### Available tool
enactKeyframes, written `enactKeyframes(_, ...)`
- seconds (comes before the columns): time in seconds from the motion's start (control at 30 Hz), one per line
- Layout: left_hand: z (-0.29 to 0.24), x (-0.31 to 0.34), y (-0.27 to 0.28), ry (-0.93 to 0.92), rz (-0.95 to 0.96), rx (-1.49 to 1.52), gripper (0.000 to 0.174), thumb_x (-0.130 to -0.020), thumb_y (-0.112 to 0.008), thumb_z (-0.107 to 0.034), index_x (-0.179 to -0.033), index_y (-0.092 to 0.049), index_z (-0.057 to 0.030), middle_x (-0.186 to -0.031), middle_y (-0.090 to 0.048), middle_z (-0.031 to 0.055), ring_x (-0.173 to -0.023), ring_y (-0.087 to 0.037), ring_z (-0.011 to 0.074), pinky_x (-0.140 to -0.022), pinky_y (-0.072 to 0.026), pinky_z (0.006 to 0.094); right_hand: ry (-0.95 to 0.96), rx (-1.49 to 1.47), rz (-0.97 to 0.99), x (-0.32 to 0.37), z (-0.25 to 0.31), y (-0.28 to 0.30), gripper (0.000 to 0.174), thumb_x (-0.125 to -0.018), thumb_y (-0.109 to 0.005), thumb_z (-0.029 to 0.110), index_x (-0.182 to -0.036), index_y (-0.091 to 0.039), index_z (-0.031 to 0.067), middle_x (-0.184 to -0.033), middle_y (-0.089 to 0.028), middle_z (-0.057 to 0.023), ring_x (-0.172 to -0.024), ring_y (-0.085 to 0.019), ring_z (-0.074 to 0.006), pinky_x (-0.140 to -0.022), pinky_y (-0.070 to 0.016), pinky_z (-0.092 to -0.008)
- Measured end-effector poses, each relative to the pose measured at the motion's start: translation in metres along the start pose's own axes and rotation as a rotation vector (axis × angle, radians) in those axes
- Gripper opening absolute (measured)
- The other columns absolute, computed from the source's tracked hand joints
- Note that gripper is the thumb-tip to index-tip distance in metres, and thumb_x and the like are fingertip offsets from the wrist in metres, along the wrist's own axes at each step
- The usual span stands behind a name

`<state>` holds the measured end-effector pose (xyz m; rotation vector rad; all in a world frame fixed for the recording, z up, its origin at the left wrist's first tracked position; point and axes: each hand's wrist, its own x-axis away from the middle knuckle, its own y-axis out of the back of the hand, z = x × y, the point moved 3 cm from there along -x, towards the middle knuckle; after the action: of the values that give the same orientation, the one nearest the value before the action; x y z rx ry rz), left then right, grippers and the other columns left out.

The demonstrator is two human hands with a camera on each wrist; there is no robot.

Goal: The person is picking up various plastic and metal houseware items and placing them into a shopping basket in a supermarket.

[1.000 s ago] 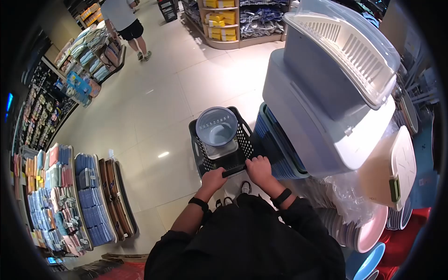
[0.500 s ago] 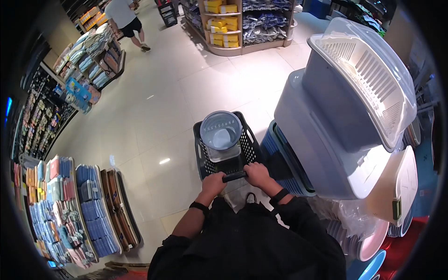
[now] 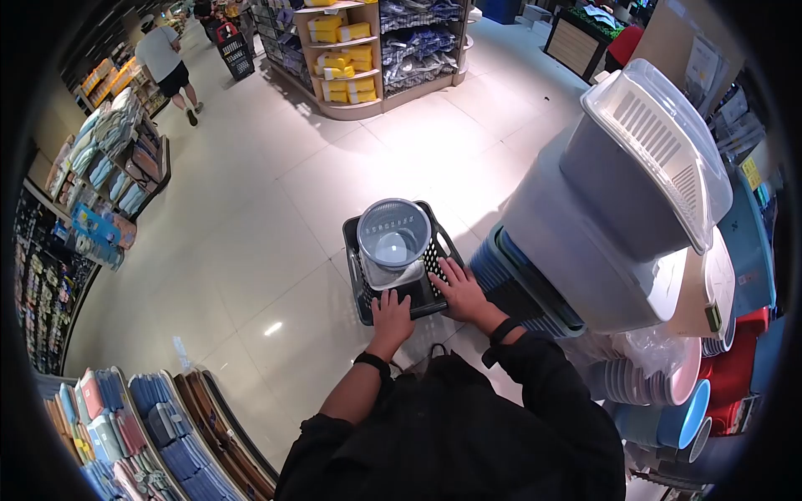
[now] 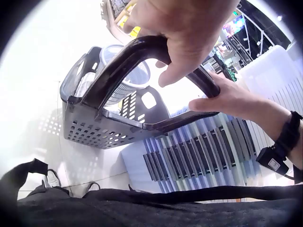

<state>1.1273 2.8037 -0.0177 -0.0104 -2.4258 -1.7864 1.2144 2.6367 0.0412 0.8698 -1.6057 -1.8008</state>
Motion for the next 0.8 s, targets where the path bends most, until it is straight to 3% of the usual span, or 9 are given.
enactKeyframes(0.07, 0.003, -0.01, 0.013, -0.021, -0.054, 0.025, 0.07, -0.071, -0.074, -0.032, -0.134, -0.052, -0.0133, -0.142, -0.041, 0.0204, -0.137, -0.033, 0.0367, -0.11, -0.0245, 0.0567, -0.085, -0.081, 0.113, -0.009, -0.002, -0.001, 0.101, -0.059, -0.083, 0.031, -0.146, -0.034, 0.015, -0.156, -0.018, -0.0212, -0.145, -0.017, -0.0407, -0.11, -0.026, -0.0611)
enactKeyframes(0.1, 0.003, -0.012, 0.024, -0.034, -0.127, 0.042, 0.076, -0.07, -0.075, -0.032, -0.138, -0.048, -0.0114, -0.145, -0.037, 0.0221, -0.138, -0.031, 0.0379, -0.111, -0.0229, 0.0582, -0.085, -0.081, 0.114, -0.011, -0.003, -0.004, 0.101, -0.059, -0.083, 0.031, -0.146, -0.034, 0.015, -0.156, -0.018, -0.0212, -0.145, -0.017, -0.0407, -0.11, -0.026, -0.0611)
enactKeyframes(0.23, 0.016, -0.037, 0.026, -0.065, -0.203, 0.039, 0.083, -0.07, -0.075, -0.033, -0.142, -0.042, -0.0098, -0.148, -0.032, 0.0238, -0.139, -0.029, 0.0394, -0.111, -0.0219, 0.0585, -0.065, -0.198, -0.038, -0.028, -0.009, -0.018, 0.096, -0.06, -0.083, 0.028, -0.143, -0.038, 0.012, -0.152, -0.026, -0.0233, -0.14, -0.028, -0.0418, -0.109, -0.0318, -0.0564)
enactKeyframes(0.37, 0.04, -0.073, 0.031, -0.053, -0.261, 0.0, 0.082, -0.073, -0.073, -0.033, -0.144, -0.04, -0.012, -0.148, -0.032, 0.0245, -0.139, -0.029, 0.0402, -0.112, -0.0228, 0.0571, -0.068, -0.396, -0.194, -0.056, -0.013, -0.023, 0.068, -0.061, -0.078, 0.013, -0.123, -0.054, 0.0044, -0.138, -0.044, -0.0243, -0.124, -0.048, -0.0417, -0.099, -0.0454, -0.043)
enactKeyframes(0.5, 0.062, -0.098, 0.033, -0.04, -0.124, 0.086, 0.08, -0.073, -0.072, -0.03, -0.145, -0.039, -0.014, -0.148, -0.032, 0.0245, -0.139, -0.03, 0.0404, -0.112, -0.0228, 0.0559, -0.251, -0.542, 0.279, -0.077, -0.017, -0.049, 0.043, -0.063, -0.074, 0.01, -0.101, -0.054, 0.0038, -0.133, -0.048, -0.0227, -0.117, -0.052, -0.0392, -0.091, -0.0478, -0.0472)
enactKeyframes(0.53, 0.072, -0.109, 0.031, 0.018, 0.129, 0.313, 0.081, -0.073, -0.072, -0.031, -0.145, -0.039, -0.0151, -0.149, -0.031, 0.024, -0.139, -0.03, 0.0399, -0.113, -0.0235, 0.0538, -0.203, -0.491, 0.063, -0.083, -0.017, -0.044, 0.045, -0.064, -0.073, 0.01, -0.103, -0.054, 0.0036, -0.132, -0.048, -0.023, -0.117, -0.051, -0.0393, -0.092, -0.0468, -0.0476)
enactKeyframes(0.6, 0.073, -0.119, 0.041, -0.028, 0.019, 0.151, 0.081, -0.072, -0.073, -0.03, -0.145, -0.04, -0.0151, -0.148, -0.034, 0.0232, -0.138, -0.031, 0.0389, -0.113, -0.0243, 0.0531, -0.148, -0.302, -0.302, -0.095, -0.014, -0.021, 0.051, -0.059, -0.077, 0.01, -0.105, -0.055, 0.0038, -0.129, -0.05, -0.0213, -0.117, -0.051, -0.038, -0.092, -0.0461, -0.0451)
enactKeyframes(0.77, 0.078, -0.155, 0.065, -0.137, -0.182, 0.023, 0.083, -0.068, -0.075, -0.026, -0.143, -0.041, -0.0129, -0.142, -0.04, 0.0213, -0.136, -0.035, 0.0372, -0.111, -0.0273, 0.0527, -0.222, -0.427, -0.16, -0.119, -0.029, -0.049, 0.053, -0.059, -0.077, 0.011, -0.108, -0.056, 0.0047, -0.127, -0.051, -0.0201, -0.116, -0.052, -0.0372, -0.092, -0.0465, -0.0442)
enactKeyframes(0.8, 0.089, -0.169, 0.059, -0.045, 0.139, 0.166, 0.083, -0.068, -0.075, -0.026, -0.143, -0.042, -0.0131, -0.143, -0.04, 0.0204, -0.137, -0.034, 0.0364, -0.112, -0.026, 0.0531, -0.303, -0.47, 0.042, -0.126, -0.031, -0.055, 0.052, -0.06, -0.076, 0.012, -0.108, -0.057, 0.0057, -0.126, -0.052, -0.0196, -0.113, -0.054, -0.037, -0.091, -0.0467, -0.0439)
